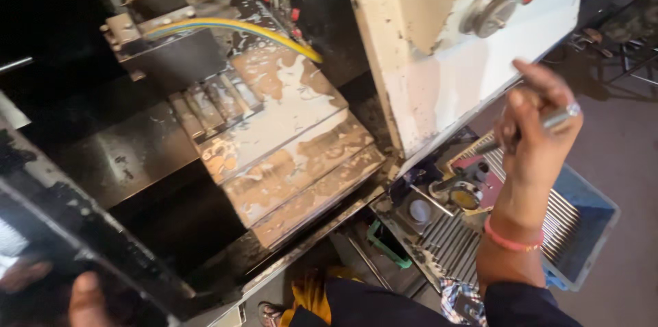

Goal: The person repeatedly opens a machine door, inserts a metal rod into a slot, closes the door, and presses a control button. They then remove the rod and place it into a blue bin. This cycle is performed multiple times with different rods.

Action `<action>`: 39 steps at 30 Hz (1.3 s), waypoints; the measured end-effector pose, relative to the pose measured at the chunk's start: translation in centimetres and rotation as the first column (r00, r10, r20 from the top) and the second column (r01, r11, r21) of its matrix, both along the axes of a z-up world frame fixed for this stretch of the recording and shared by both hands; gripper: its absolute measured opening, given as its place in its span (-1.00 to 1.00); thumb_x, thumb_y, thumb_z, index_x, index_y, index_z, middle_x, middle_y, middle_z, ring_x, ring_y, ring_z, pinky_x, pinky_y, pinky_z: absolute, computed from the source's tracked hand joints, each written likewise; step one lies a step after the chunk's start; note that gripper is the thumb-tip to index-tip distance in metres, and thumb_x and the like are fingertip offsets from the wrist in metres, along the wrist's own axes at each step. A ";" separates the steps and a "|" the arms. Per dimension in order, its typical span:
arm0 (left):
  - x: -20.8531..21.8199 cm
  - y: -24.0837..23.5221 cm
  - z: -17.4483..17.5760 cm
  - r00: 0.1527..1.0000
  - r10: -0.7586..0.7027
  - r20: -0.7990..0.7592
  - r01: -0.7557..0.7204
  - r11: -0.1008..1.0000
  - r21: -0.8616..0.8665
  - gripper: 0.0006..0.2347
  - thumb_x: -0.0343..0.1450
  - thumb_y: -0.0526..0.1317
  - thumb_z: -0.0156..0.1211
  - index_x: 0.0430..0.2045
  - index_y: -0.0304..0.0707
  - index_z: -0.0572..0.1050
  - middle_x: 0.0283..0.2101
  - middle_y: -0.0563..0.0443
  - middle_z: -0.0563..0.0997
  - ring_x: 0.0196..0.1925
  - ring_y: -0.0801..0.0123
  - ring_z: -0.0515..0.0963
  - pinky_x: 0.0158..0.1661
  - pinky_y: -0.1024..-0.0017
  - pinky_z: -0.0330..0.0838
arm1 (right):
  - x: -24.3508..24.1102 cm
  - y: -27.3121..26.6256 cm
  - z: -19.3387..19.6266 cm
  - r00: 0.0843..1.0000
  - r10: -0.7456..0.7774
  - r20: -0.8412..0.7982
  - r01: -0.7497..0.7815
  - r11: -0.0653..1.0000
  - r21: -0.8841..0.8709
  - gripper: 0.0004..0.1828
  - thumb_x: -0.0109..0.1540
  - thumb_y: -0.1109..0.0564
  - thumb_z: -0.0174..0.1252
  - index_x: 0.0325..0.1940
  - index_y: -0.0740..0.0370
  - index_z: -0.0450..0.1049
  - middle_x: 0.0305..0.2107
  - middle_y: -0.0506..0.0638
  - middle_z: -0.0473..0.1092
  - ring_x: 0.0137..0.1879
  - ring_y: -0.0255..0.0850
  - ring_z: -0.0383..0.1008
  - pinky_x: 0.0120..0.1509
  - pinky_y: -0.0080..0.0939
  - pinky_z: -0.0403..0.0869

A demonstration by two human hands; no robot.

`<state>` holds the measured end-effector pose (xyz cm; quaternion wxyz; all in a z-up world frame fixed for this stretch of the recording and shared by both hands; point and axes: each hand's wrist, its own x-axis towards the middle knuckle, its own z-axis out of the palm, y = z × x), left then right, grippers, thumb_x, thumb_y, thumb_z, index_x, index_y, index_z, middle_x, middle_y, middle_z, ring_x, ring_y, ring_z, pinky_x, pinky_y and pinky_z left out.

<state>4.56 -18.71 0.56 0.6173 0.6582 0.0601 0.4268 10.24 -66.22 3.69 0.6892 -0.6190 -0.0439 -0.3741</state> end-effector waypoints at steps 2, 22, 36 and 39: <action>0.1 -1.7 -0.3 0.997 -0.036 -0.068 0.038 0.999 0.030 -0.29 0.42 -0.48 0.20 0.44 -0.33 -0.09 0.22 -0.17 0.35 0.33 0.24 0.47 0.46 0.28 0.31 | 1.6 -2.4 0.2 0.994 -0.106 -0.020 0.105 0.993 -0.054 -0.57 0.37 0.37 0.21 0.34 0.36 0.42 -0.51 -0.13 0.33 -0.53 -0.45 0.22 -0.50 -0.42 0.13; 8.8 -17.7 0.9 0.890 -0.389 -0.238 0.443 0.614 0.653 -0.29 0.34 -0.30 0.34 0.30 -0.75 0.06 0.24 -0.56 0.28 0.28 -0.26 0.26 0.30 -0.06 0.19 | 11.3 -9.0 -3.4 0.975 -0.192 0.111 0.221 0.876 -0.428 -0.37 0.36 0.56 0.02 0.52 0.33 0.33 -0.21 -0.08 0.43 -0.46 -0.50 0.20 -0.36 -0.45 0.19; 13.1 -24.2 1.4 0.847 -0.519 -0.119 0.441 0.559 0.702 -0.36 0.26 -0.52 0.12 0.31 -0.66 0.11 0.32 -0.47 0.29 0.42 -0.18 0.27 0.46 0.09 0.17 | 2.2 -6.8 -2.0 0.920 -0.372 0.121 0.391 0.885 -0.252 -0.60 0.31 0.42 0.12 0.23 0.28 0.46 -0.37 -0.12 0.39 -0.42 -0.44 0.26 -0.38 -0.44 0.23; 13.0 -24.7 0.9 0.835 -0.538 -0.115 0.475 0.600 0.644 -0.36 0.27 -0.52 0.13 0.32 -0.58 0.11 0.33 -0.40 0.30 0.42 -0.17 0.27 0.44 0.13 0.20 | -0.4 -6.9 -3.1 0.914 -0.396 0.090 0.404 0.864 -0.301 -0.63 0.30 0.38 0.13 0.20 0.28 0.48 -0.36 -0.11 0.41 -0.39 -0.42 0.28 -0.35 -0.41 0.25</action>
